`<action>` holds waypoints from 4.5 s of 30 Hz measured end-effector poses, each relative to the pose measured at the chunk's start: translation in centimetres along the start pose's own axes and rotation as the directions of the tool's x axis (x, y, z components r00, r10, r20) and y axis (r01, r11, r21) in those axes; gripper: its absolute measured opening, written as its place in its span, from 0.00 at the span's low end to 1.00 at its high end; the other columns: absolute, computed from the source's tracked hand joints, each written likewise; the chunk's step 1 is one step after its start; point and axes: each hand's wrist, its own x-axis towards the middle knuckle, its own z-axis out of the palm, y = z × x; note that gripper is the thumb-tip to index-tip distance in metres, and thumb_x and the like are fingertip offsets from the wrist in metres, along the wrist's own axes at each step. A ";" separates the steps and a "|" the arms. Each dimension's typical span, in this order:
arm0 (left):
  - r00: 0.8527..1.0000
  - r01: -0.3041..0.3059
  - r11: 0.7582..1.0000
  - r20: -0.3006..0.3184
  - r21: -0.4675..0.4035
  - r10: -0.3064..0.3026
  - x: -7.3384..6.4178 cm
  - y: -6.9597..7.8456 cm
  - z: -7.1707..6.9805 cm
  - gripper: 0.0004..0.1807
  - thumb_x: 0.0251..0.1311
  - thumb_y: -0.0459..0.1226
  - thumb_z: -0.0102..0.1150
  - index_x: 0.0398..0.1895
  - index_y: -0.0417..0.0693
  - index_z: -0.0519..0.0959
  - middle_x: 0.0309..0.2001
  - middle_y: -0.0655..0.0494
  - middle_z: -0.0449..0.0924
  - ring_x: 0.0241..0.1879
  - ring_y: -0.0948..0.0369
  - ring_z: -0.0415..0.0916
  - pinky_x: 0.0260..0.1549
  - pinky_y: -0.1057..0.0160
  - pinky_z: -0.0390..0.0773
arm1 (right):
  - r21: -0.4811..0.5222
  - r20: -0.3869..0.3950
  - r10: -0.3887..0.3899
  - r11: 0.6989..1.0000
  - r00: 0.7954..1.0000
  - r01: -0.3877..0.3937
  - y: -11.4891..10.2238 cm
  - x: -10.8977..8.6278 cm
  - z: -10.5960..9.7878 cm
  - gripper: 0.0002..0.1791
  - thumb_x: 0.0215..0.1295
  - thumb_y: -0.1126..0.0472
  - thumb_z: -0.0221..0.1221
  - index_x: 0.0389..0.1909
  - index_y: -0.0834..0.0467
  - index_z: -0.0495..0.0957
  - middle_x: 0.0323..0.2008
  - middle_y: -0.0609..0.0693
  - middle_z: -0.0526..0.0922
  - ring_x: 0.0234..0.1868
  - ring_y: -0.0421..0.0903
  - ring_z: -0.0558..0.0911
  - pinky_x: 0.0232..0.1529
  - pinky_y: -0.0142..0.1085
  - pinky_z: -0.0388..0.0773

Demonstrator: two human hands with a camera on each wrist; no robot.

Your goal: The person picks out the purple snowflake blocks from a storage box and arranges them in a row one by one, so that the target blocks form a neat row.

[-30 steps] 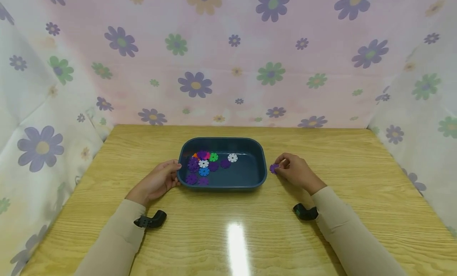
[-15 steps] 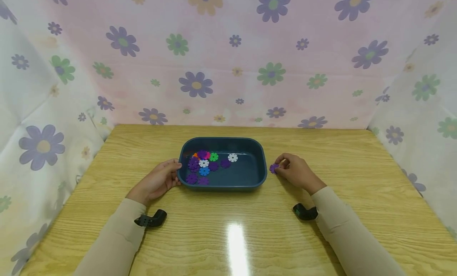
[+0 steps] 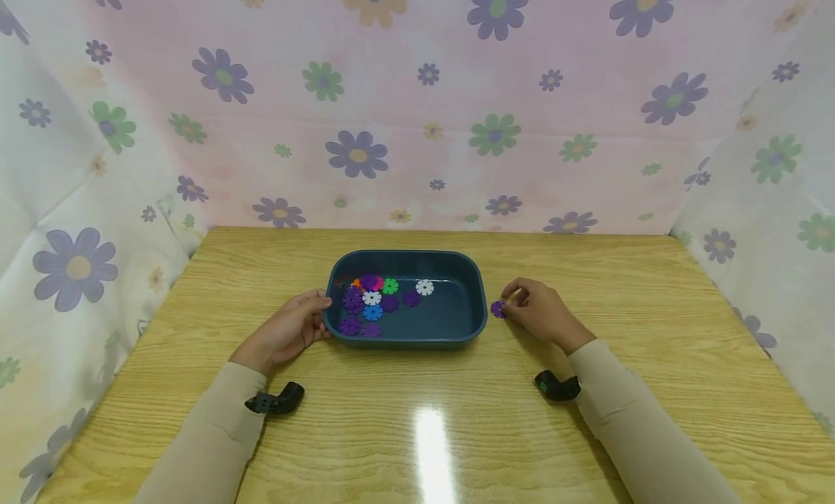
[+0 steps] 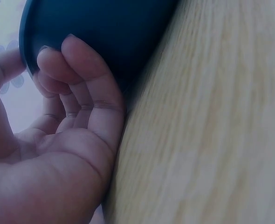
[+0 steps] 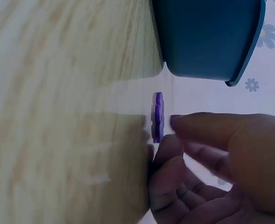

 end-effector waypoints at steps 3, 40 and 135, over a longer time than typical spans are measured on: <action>1.000 0.001 1.000 0.001 0.019 -0.002 0.1 -0.2 -0.1 0.09 0.78 0.40 0.42 0.44 0.44 0.69 0.33 0.58 0.78 0.30 0.66 0.73 0.33 0.69 0.76 | 0.030 -0.049 -0.005 1.000 0.999 0.006 -0.5 -0.1 -0.5 0.11 0.73 0.58 0.58 0.50 0.61 0.77 0.36 0.55 0.80 0.31 0.47 0.81 0.31 0.37 0.78; 1.000 -0.018 1.000 0.022 0.023 0.017 0.4 -0.1 -0.7 0.10 0.79 0.41 0.40 0.47 0.43 0.69 0.34 0.58 0.78 0.30 0.65 0.73 0.34 0.68 0.77 | 0.294 0.046 -0.296 0.917 0.954 0.270 -19.1 5.1 8.6 0.08 0.71 0.56 0.61 0.45 0.55 0.82 0.31 0.48 0.80 0.30 0.45 0.77 0.32 0.34 0.75; 0.999 -0.020 0.999 0.045 0.033 0.019 0.3 -0.3 -0.7 0.08 0.77 0.39 0.45 0.48 0.42 0.66 0.35 0.59 0.78 0.29 0.67 0.72 0.34 0.69 0.78 | 0.052 -0.007 -0.391 0.919 0.921 0.390 -16.7 2.2 5.2 0.13 0.70 0.64 0.60 0.54 0.54 0.77 0.39 0.48 0.83 0.20 0.42 0.72 0.23 0.34 0.71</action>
